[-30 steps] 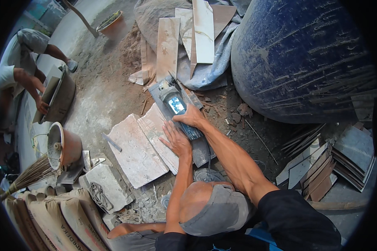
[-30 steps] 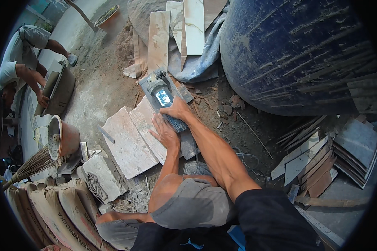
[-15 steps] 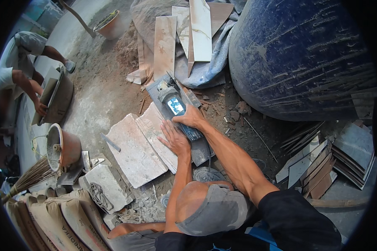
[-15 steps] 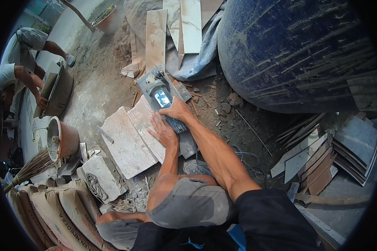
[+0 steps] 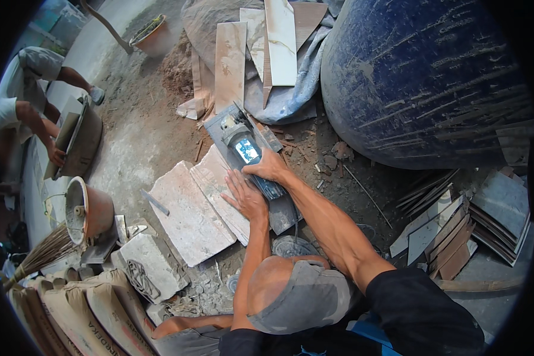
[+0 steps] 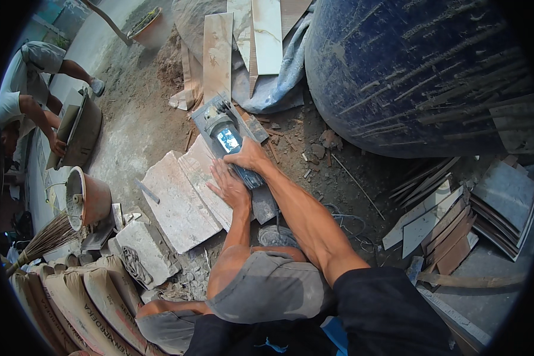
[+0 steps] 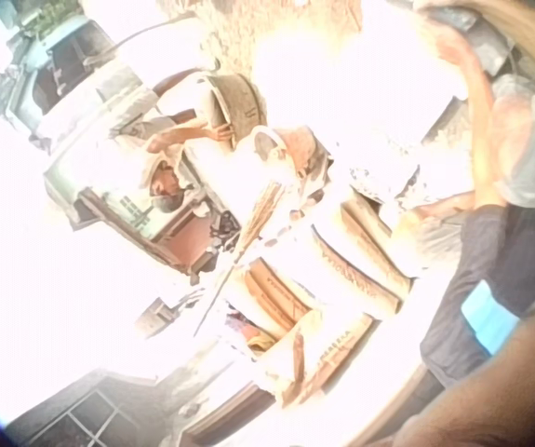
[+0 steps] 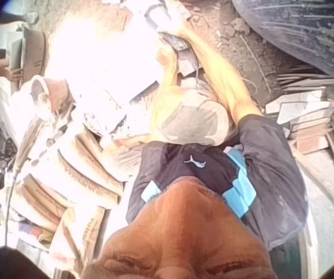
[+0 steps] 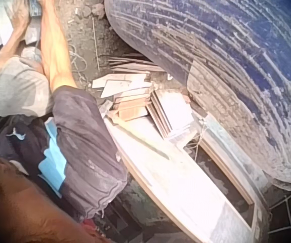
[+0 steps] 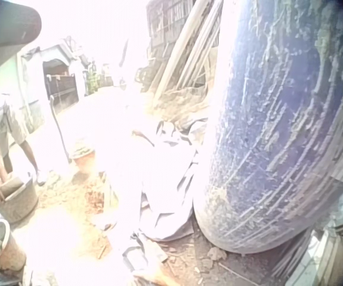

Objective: The person cuts a tile using an angle grinder, then breaks and separates the cut piece by hand.

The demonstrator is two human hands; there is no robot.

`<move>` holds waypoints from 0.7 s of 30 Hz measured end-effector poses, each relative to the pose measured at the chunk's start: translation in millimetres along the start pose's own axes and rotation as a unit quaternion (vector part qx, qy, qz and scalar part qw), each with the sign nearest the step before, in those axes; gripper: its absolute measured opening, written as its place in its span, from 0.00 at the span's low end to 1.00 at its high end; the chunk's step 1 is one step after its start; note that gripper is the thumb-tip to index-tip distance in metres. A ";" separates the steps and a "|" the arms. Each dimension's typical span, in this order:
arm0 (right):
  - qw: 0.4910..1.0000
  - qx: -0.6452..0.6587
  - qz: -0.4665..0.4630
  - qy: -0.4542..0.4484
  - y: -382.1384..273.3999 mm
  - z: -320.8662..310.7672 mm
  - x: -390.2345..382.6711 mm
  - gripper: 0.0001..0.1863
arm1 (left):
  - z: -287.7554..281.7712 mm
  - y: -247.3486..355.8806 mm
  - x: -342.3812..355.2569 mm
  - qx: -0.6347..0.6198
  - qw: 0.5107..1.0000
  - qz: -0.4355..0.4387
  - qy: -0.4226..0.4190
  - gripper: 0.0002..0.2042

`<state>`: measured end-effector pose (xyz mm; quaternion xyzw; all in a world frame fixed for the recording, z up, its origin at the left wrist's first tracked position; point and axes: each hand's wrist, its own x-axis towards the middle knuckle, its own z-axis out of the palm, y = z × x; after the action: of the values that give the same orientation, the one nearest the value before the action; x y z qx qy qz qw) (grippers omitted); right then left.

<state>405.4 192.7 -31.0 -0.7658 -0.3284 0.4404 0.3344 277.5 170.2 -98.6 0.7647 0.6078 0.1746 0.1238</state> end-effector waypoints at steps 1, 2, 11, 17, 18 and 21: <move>1.000 -0.012 0.010 0.010 0.4 0.5 1.4 0.42 | -0.1 0.4 -0.2 -0.004 1.000 -0.001 0.002 0.22; 1.000 -0.005 -0.001 0.007 0.7 0.9 2.3 0.42 | -0.3 0.4 -0.4 -0.003 1.000 -0.001 -0.004 0.22; 1.000 -0.001 0.008 -0.012 -4.6 -2.4 3.5 0.41 | 1.4 -1.2 -0.3 0.008 1.000 0.001 -0.011 0.22; 1.000 -0.008 0.017 -0.004 -12.7 -7.1 2.6 0.39 | 1.9 -1.4 -0.1 0.004 1.000 -0.005 -0.015 0.22; 1.000 -0.007 0.024 -0.015 -13.6 -8.0 3.0 0.39 | 1.7 -1.4 -0.8 -0.002 1.000 0.000 0.003 0.22; 0.999 -0.009 0.032 -0.030 -14.6 -9.3 3.1 0.39 | -0.2 -1.2 -0.4 -0.004 1.000 0.000 0.002 0.22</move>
<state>411.9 201.3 -17.0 -0.7654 -0.3178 0.4703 0.3034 276.3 170.1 -98.9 0.7641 0.6071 0.1784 0.1255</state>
